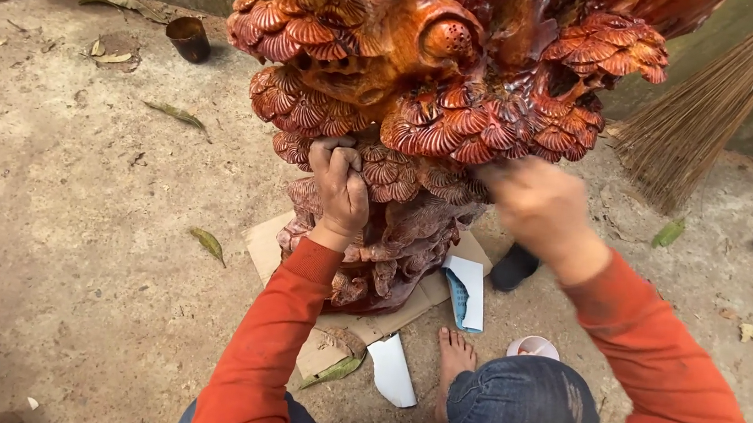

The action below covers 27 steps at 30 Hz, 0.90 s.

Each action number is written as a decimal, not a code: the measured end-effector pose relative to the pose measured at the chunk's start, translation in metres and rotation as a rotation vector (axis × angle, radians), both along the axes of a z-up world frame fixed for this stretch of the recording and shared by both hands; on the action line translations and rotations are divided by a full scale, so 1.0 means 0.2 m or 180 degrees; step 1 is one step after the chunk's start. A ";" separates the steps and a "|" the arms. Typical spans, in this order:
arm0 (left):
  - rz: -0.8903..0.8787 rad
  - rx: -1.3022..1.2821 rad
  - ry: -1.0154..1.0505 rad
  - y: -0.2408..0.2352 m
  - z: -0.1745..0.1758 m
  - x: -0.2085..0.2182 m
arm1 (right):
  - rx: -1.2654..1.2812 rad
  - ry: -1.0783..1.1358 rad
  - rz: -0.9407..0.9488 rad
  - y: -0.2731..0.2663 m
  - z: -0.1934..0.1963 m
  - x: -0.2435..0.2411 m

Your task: Applying a liquid finish or polish to an intricate wooden sculpture by hand using a cloth and a small container of liquid.

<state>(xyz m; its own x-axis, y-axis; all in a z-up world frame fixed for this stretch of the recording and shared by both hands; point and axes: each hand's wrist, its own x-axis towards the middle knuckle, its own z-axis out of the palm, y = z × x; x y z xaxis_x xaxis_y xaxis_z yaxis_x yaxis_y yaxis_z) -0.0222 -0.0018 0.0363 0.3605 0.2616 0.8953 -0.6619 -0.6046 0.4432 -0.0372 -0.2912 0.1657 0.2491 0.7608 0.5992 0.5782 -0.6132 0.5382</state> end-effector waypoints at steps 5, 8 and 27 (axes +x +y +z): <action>0.0008 -0.0132 0.0002 -0.02 -0.03 0.01 | 0.0533 0.0608 0.0175 0.02 -0.04 -0.07; 0.0006 -0.0118 -0.0084 -0.02 -0.04 0.03 | 0.0623 0.0572 0.0333 0.02 -0.04 -0.07; -0.0011 -0.0174 -0.0085 -0.03 -0.05 0.04 | 0.0817 0.0902 -0.1063 0.17 0.05 -0.28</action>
<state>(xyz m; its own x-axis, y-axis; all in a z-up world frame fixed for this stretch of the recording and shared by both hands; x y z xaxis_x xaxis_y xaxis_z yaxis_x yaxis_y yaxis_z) -0.0132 -0.0077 0.0254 0.3376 0.3093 0.8890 -0.6759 -0.5777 0.4576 -0.0939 -0.2578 0.1754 0.6335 0.4489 0.6302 0.4295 -0.8815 0.1962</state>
